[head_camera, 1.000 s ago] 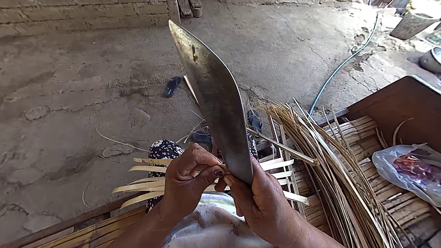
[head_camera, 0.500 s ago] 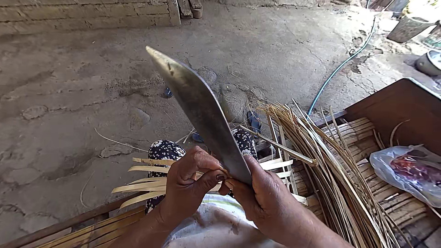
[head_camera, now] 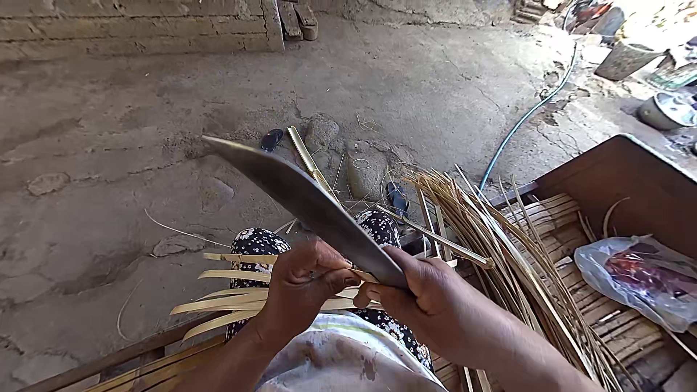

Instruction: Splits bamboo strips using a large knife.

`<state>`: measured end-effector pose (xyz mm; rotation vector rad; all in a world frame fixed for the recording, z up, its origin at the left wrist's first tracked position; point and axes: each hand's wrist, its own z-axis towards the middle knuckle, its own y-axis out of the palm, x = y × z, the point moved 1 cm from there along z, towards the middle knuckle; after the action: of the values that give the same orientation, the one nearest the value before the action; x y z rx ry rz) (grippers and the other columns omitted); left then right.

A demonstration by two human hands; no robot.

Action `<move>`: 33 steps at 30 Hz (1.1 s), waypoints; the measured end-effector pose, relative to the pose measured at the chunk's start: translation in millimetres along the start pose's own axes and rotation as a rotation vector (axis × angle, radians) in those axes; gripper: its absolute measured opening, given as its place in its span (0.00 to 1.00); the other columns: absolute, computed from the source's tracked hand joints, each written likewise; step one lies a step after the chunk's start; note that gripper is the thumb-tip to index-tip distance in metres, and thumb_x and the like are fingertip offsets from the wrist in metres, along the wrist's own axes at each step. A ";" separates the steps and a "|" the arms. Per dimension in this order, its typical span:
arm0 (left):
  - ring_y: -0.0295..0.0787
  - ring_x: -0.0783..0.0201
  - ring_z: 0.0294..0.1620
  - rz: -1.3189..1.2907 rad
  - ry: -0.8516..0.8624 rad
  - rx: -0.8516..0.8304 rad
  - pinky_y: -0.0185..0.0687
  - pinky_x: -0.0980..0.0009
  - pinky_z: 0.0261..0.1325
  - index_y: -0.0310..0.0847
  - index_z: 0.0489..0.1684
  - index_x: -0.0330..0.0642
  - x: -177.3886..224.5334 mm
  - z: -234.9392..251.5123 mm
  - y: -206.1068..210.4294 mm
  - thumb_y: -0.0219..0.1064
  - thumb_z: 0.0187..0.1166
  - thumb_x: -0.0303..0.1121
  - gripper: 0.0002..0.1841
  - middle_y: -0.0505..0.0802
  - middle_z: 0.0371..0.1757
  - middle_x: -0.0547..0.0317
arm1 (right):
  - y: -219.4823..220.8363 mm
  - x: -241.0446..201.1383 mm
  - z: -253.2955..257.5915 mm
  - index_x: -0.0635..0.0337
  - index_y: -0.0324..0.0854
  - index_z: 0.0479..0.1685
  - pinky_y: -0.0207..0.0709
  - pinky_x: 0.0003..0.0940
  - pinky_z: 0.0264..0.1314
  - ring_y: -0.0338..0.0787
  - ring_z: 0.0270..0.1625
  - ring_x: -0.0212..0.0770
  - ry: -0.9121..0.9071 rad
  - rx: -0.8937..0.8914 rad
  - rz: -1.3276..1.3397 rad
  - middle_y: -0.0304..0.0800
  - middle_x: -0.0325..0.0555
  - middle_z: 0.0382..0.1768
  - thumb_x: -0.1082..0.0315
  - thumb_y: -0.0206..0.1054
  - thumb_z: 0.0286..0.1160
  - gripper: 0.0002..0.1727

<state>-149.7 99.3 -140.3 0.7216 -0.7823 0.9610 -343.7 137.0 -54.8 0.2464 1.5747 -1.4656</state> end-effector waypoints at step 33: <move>0.91 0.73 0.39 -0.044 0.088 0.417 0.88 0.75 0.46 0.93 0.33 0.51 47.0 13.3 -25.8 0.55 0.87 0.57 0.25 0.93 0.34 0.67 | 83.0 -7.2 53.2 0.62 0.80 0.47 0.79 0.15 0.24 0.82 0.24 0.20 -0.143 0.162 1.014 0.89 0.35 0.33 0.77 0.69 0.77 0.06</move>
<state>-113.1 98.4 -99.0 1.0443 -0.4891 1.1217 -256.9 116.2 -97.3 0.8668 0.9479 -0.7671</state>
